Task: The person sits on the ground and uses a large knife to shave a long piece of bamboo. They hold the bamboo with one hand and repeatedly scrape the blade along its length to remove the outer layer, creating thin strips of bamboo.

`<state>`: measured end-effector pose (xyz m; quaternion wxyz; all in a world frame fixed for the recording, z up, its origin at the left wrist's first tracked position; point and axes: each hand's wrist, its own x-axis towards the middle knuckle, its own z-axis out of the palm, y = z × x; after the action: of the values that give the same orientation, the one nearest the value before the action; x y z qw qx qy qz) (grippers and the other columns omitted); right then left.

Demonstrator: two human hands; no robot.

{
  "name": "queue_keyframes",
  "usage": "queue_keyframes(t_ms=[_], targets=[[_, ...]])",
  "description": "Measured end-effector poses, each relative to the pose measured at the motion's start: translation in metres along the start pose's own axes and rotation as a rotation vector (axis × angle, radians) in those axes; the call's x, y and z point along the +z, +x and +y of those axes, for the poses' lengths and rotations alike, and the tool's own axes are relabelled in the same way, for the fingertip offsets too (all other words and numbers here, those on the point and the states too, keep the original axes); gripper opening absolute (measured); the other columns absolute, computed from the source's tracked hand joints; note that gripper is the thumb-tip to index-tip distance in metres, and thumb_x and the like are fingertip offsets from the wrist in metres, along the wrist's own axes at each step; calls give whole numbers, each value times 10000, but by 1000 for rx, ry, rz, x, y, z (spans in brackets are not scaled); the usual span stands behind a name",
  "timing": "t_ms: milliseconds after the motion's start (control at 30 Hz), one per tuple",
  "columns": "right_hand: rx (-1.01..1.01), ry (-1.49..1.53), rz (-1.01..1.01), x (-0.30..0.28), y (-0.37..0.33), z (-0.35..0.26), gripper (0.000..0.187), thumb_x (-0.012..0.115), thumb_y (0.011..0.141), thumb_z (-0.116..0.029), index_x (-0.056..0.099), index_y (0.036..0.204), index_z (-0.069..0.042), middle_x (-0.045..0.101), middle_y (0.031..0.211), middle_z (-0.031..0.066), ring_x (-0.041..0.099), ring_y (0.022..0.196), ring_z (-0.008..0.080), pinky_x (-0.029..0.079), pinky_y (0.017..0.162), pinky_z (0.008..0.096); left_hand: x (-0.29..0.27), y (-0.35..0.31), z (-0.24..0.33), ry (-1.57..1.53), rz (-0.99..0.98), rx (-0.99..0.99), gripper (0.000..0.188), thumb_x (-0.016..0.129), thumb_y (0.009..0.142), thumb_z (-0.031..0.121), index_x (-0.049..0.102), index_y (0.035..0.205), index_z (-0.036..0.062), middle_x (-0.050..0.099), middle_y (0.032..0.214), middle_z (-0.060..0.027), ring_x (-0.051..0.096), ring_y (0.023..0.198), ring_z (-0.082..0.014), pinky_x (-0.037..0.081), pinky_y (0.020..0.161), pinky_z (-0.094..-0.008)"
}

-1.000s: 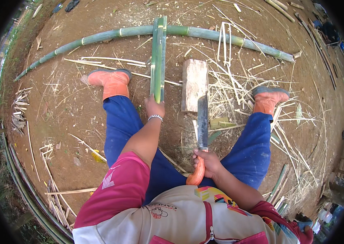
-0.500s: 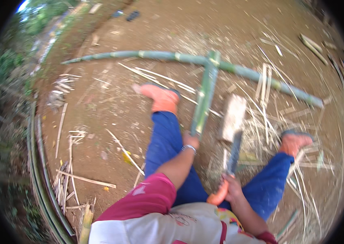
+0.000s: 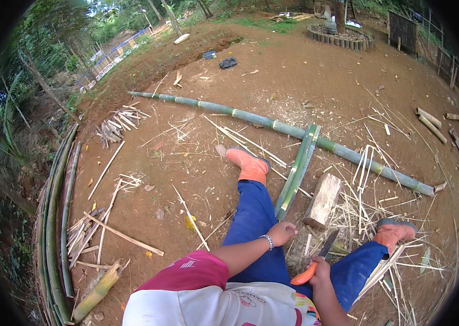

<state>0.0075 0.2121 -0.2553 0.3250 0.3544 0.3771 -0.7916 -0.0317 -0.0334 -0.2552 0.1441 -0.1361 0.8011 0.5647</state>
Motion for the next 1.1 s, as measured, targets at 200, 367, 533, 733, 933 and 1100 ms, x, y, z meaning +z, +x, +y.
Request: queue_keyframes(t_ms=[200, 367, 533, 733, 933, 1100], targets=[[-61, -59, 55, -5, 6, 9, 60, 562, 893, -66, 510, 907, -39, 525, 713, 91, 532, 605, 222, 484, 550, 357, 8, -76, 41, 201, -250, 160, 453, 700, 905, 407, 674, 1110, 4, 719, 975, -160, 686, 871, -256, 523, 789, -381], [-16, -135, 0, -20, 28, 19, 78, 480, 919, -89, 488, 965, -26, 539, 747, 116, 562, 635, 257, 528, 596, 404, 29, -95, 28, 329, -398, 224, 459, 686, 927, 404, 639, 1205, 42, 721, 982, -145, 690, 867, -245, 522, 765, -374], [64, -172, -16, 10, -14, 15, 165, 477, 967, -123, 504, 1042, 21, 602, 875, 164, 653, 801, 325, 576, 732, 477, 35, -109, 46, 384, -539, 190, 464, 696, 905, 411, 635, 1191, 51, 704, 942, -157, 677, 830, -256, 510, 726, -381], [-38, -267, -58, -16, 20, 23, 221, 526, 991, -127, 495, 1139, 35, 622, 1010, 199, 679, 898, 331, 592, 773, 487, 54, -118, 44, 444, -522, 306, 712, 735, 844, 423, 455, 1379, 47, 665, 1139, -235, 663, 1028, -373, 502, 882, -423], [-187, -431, -2, -3, 1, 25, 231, 520, 1007, -173, 499, 1134, 18, 618, 974, 181, 669, 861, 306, 583, 755, 449, 49, -117, 41, 429, -591, 313, 776, 746, 830, 416, 397, 1423, 58, 666, 1150, -242, 657, 1054, -394, 496, 910, -434], [-239, -429, 16, 8, -17, 23, 191, 530, 992, -91, 446, 1136, 3, 605, 968, 178, 666, 853, 293, 595, 702, 441, 46, -119, 45, 451, -590, 295, 751, 751, 830, 431, 431, 1398, 58, 698, 1077, -212, 683, 986, -364, 515, 851, -421]])
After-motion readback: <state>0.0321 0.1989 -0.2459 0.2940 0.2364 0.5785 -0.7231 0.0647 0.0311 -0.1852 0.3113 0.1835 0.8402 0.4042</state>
